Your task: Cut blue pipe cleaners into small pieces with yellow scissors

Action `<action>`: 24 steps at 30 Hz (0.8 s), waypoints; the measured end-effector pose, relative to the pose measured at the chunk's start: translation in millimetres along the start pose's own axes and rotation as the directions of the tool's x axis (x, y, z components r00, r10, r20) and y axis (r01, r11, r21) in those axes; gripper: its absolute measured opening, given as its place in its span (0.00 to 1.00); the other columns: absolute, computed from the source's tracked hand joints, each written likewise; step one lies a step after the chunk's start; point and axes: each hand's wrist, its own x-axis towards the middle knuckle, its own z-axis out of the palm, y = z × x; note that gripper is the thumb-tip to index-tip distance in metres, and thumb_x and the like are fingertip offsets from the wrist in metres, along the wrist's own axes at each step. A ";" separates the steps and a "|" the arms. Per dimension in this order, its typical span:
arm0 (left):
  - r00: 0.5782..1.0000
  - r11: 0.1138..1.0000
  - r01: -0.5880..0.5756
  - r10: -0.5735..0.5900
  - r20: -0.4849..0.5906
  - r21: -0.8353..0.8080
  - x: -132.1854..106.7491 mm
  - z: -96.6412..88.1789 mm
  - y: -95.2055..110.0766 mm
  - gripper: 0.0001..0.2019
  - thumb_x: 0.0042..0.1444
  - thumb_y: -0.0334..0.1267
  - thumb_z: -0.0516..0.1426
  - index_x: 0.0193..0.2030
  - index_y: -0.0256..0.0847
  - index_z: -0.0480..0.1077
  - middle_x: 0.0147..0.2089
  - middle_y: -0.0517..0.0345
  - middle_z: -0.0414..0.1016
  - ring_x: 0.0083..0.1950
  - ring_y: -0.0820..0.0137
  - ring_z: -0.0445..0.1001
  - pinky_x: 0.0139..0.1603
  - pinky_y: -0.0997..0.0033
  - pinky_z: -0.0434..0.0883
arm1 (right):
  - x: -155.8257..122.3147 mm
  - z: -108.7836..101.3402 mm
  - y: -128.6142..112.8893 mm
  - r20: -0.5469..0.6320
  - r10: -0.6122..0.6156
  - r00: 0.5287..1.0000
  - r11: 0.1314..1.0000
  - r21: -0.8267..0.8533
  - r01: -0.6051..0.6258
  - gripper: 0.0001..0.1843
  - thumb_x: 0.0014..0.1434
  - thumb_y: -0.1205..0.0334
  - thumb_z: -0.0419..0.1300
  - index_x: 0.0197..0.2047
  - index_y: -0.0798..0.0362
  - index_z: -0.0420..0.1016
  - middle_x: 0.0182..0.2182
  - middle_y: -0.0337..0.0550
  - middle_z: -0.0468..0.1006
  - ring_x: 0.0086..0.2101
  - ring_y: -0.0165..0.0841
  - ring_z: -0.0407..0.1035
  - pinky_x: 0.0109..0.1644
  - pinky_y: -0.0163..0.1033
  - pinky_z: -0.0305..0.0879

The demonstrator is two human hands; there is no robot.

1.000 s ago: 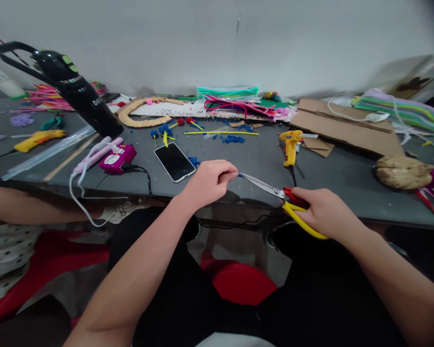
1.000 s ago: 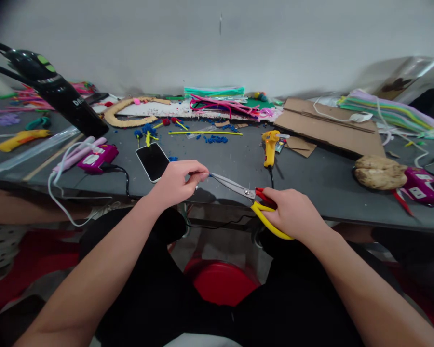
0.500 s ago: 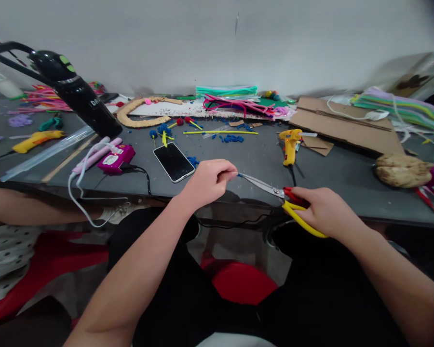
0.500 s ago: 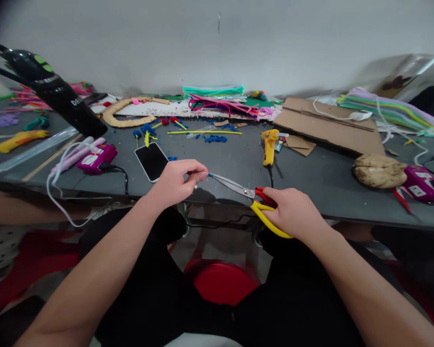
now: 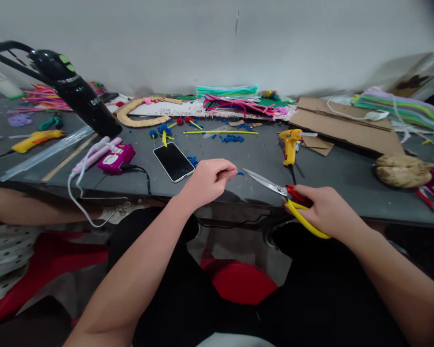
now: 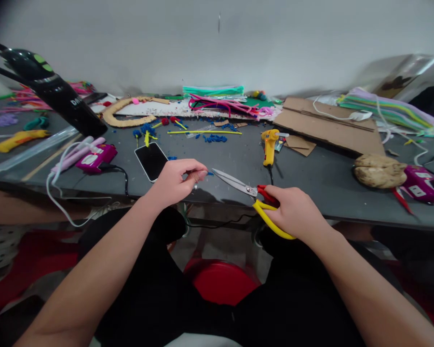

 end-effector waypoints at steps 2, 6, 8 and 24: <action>1.000 1.000 -0.003 0.003 0.001 0.004 0.0 0.0 0.4 0.08 0.59 0.29 0.53 0.33 0.38 0.73 0.31 0.58 0.76 0.31 0.74 0.70 0.33 0.73 0.64 | 0.3 0.3 0.2 0.004 -0.001 1.000 1.000 -0.001 0.001 0.13 0.57 0.49 0.55 0.37 0.49 0.72 0.24 0.44 0.72 0.25 0.37 0.64 0.30 0.40 0.57; 1.000 1.000 0.000 0.000 0.004 0.008 0.2 0.0 1.4 0.09 0.60 0.30 0.53 0.33 0.38 0.73 0.31 0.57 0.75 0.31 0.74 0.69 0.32 0.73 0.64 | 1.3 0.5 -0.9 0.011 -0.015 1.000 1.000 -0.010 0.015 0.13 0.56 0.50 0.55 0.39 0.49 0.73 0.25 0.45 0.74 0.26 0.38 0.65 0.30 0.42 0.57; 1.000 1.000 0.002 -0.002 0.006 0.008 0.5 -0.1 2.0 0.08 0.60 0.30 0.53 0.33 0.38 0.73 0.31 0.57 0.75 0.31 0.74 0.69 0.32 0.73 0.64 | 1.5 0.1 -1.6 0.009 -0.017 1.000 1.000 -0.018 0.017 0.13 0.56 0.50 0.55 0.38 0.49 0.73 0.25 0.45 0.74 0.25 0.38 0.65 0.30 0.42 0.57; 0.999 1.000 0.023 -0.023 0.024 0.006 0.6 -0.5 2.5 0.08 0.60 0.30 0.53 0.33 0.37 0.72 0.29 0.58 0.73 0.30 0.74 0.68 0.31 0.73 0.62 | 0.2 0.7 -1.2 -0.005 -0.013 1.000 1.000 0.021 0.013 0.14 0.56 0.47 0.57 0.35 0.48 0.69 0.25 0.43 0.72 0.25 0.36 0.63 0.29 0.40 0.54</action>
